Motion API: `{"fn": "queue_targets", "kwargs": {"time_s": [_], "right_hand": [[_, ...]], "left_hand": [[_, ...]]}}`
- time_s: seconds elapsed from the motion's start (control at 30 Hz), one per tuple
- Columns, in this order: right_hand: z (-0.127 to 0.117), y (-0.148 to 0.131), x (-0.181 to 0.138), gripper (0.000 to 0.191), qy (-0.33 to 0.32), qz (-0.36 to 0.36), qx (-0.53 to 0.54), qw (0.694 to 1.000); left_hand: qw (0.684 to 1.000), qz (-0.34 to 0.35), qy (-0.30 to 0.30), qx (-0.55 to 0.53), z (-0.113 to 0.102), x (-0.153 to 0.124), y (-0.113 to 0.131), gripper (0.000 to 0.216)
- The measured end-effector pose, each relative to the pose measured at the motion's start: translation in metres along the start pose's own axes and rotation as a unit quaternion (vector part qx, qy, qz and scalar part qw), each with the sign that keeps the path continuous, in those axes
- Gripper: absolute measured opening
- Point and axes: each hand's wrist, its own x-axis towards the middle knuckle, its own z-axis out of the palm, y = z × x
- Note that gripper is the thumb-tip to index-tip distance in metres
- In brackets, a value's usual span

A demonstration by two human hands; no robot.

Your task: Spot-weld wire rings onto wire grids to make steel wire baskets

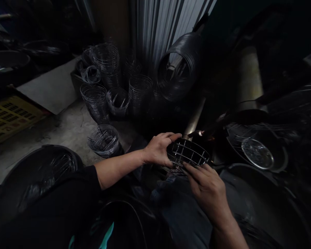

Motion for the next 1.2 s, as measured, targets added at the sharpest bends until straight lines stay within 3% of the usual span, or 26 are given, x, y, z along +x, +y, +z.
{"fn": "queue_targets", "kwargs": {"time_s": [0.13, 0.37, 0.6, 1.07, 1.2], "right_hand": [[-0.001, 0.013, 0.011, 0.02, 0.019, -0.019, 0.004, 1.0], [-0.006, 0.031, 0.03, 0.023, 0.002, 0.014, -0.015, 1.0], [-0.005, 0.036, 0.04, 0.02, 0.027, 0.0, -0.003, 1.0], [0.002, 0.057, 0.058, 0.024, 0.04, 0.069, 0.003, 0.997], [-0.005, 0.044, 0.048, 0.027, 0.091, 0.147, 0.052, 0.984]], "left_hand": [[1.0, 0.004, 0.022, -0.014, -0.002, 0.015, 0.001, 0.104], [0.998, -0.022, 0.02, -0.054, -0.007, 0.038, 0.003, 0.1], [0.998, -0.034, 0.019, -0.057, -0.003, 0.047, 0.001, 0.1], [0.997, -0.04, 0.024, -0.061, -0.008, 0.075, -0.006, 0.098], [0.996, -0.046, 0.013, -0.074, -0.007, 0.077, -0.008, 0.099]]}}
